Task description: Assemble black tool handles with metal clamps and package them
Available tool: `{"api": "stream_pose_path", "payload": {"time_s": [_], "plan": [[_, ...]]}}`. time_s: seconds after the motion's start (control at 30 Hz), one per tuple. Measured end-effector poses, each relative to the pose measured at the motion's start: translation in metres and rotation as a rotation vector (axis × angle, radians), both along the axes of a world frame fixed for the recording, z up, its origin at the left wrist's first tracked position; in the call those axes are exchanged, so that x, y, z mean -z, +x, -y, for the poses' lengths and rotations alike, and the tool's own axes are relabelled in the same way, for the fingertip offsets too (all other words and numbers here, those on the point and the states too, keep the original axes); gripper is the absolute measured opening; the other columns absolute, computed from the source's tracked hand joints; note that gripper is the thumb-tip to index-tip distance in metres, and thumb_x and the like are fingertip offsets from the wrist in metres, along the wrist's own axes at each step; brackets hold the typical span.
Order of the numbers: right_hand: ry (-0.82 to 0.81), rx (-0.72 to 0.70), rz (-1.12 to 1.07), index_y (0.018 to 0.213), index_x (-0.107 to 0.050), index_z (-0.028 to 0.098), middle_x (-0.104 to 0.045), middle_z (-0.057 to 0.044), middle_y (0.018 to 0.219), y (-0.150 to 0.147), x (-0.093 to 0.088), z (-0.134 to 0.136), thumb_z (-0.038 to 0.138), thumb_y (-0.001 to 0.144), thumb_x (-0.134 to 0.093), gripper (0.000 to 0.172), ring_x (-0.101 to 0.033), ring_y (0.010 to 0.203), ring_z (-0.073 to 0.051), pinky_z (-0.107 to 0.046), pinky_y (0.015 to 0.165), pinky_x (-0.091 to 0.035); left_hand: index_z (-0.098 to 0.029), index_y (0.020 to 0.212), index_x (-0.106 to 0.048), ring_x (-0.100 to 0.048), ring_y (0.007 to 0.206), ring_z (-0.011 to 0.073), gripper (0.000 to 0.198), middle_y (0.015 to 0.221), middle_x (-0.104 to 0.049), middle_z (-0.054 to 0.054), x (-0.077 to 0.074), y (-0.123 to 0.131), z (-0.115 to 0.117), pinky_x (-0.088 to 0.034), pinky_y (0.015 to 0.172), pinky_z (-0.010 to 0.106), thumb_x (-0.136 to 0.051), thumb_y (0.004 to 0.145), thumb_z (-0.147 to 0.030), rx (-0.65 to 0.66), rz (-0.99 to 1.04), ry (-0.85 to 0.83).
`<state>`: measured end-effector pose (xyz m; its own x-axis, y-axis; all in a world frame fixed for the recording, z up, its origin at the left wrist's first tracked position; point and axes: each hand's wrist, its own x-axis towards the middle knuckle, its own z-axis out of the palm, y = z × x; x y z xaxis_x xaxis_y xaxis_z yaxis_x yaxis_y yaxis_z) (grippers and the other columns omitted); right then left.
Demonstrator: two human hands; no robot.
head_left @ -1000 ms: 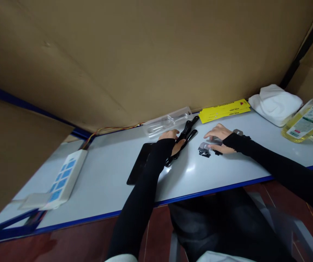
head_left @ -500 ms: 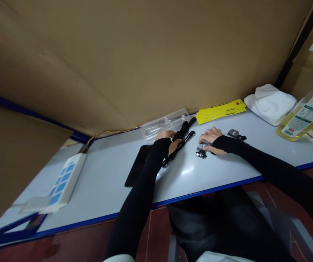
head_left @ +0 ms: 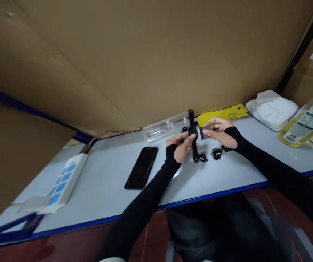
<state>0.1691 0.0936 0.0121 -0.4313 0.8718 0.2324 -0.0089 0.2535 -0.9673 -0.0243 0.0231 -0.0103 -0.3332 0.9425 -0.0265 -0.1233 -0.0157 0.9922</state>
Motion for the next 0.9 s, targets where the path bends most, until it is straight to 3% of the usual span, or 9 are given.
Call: {"api": "stream_pose_path", "payload": {"time_s": [0.1, 0.2, 0.33, 0.47, 0.57, 0.7, 0.9], "plan": [[0.070, 0.086, 0.072, 0.094, -0.067, 0.020, -0.061, 0.003, 0.068, -0.003, 0.003, 0.006, 0.055, 0.072, -0.084, 0.045, -0.051, 0.058, -0.011, -0.027, 0.057, -0.044, -0.010, 0.109, -0.081, -0.079, 0.068, 0.0262, 0.063, 0.093, -0.080, 0.014, 0.003, 0.027, 0.008, -0.063, 0.060, 0.036, -0.099, 0.062, -0.048, 0.053, 0.166, 0.008], [0.047, 0.142, 0.131, 0.098, -0.070, 0.019, -0.065, 0.001, 0.074, -0.004, 0.010, 0.007, 0.049, 0.068, -0.088, 0.046, -0.053, 0.058, -0.011, -0.026, 0.057, -0.048, -0.009, 0.101, -0.081, -0.079, 0.066, 0.0264, 0.063, 0.089, -0.080, 0.013, 0.000, 0.038, 0.013, -0.064, 0.058, 0.035, -0.102, 0.055, -0.045, 0.055, 0.247, 0.008], [-0.019, -0.041, 0.164, 0.105, -0.076, 0.019, -0.072, -0.004, 0.083, -0.006, 0.017, 0.012, 0.061, 0.086, -0.073, 0.046, -0.064, 0.065, -0.016, -0.030, 0.060, -0.057, -0.011, 0.098, -0.075, -0.077, 0.061, 0.0239, 0.065, 0.092, -0.079, 0.010, -0.006, 0.037, 0.015, -0.065, 0.055, 0.034, -0.105, 0.050, -0.043, 0.071, 0.294, 0.019], [0.117, -0.050, 0.183, 0.130, -0.073, 0.024, -0.078, -0.008, 0.113, -0.010, 0.016, 0.024, 0.059, 0.100, -0.057, 0.049, -0.075, 0.101, -0.028, -0.042, 0.084, -0.064, -0.013, 0.097, -0.069, -0.075, 0.060, 0.0209, 0.063, 0.083, -0.073, 0.004, -0.011, 0.036, 0.019, -0.067, 0.060, 0.037, -0.104, 0.053, -0.041, 0.143, 0.296, -0.015], [0.216, -0.069, 0.230, 0.140, -0.069, 0.025, -0.076, -0.008, 0.130, -0.010, 0.011, 0.033, 0.052, 0.105, -0.049, 0.048, -0.071, 0.121, -0.028, -0.045, 0.106, -0.057, -0.013, 0.097, -0.071, -0.076, 0.065, 0.0219, 0.057, 0.081, -0.071, 0.003, -0.016, 0.038, 0.024, -0.069, 0.067, 0.040, -0.099, 0.061, -0.047, 0.189, 0.285, 0.004], [0.187, -0.103, 0.228, 0.143, -0.067, 0.021, -0.076, -0.010, 0.129, -0.004, 0.007, 0.037, 0.051, 0.108, -0.046, 0.050, -0.071, 0.120, -0.027, -0.045, 0.110, -0.055, -0.013, 0.098, -0.075, -0.076, 0.067, 0.0237, 0.059, 0.075, -0.070, 0.002, -0.022, 0.044, 0.028, -0.070, 0.068, 0.043, -0.097, 0.062, -0.053, 0.206, 0.290, 0.010], [0.089, -0.230, 0.148, 0.150, -0.058, 0.017, -0.073, -0.011, 0.117, 0.001, 0.012, 0.030, 0.037, 0.101, -0.056, 0.053, -0.071, 0.105, -0.023, -0.042, 0.098, -0.061, -0.015, 0.084, -0.071, -0.075, 0.063, 0.0247, 0.050, 0.068, -0.069, 0.002, -0.024, 0.040, 0.023, -0.069, 0.062, 0.043, -0.096, 0.058, -0.049, 0.046, 0.292, -0.030]]}}
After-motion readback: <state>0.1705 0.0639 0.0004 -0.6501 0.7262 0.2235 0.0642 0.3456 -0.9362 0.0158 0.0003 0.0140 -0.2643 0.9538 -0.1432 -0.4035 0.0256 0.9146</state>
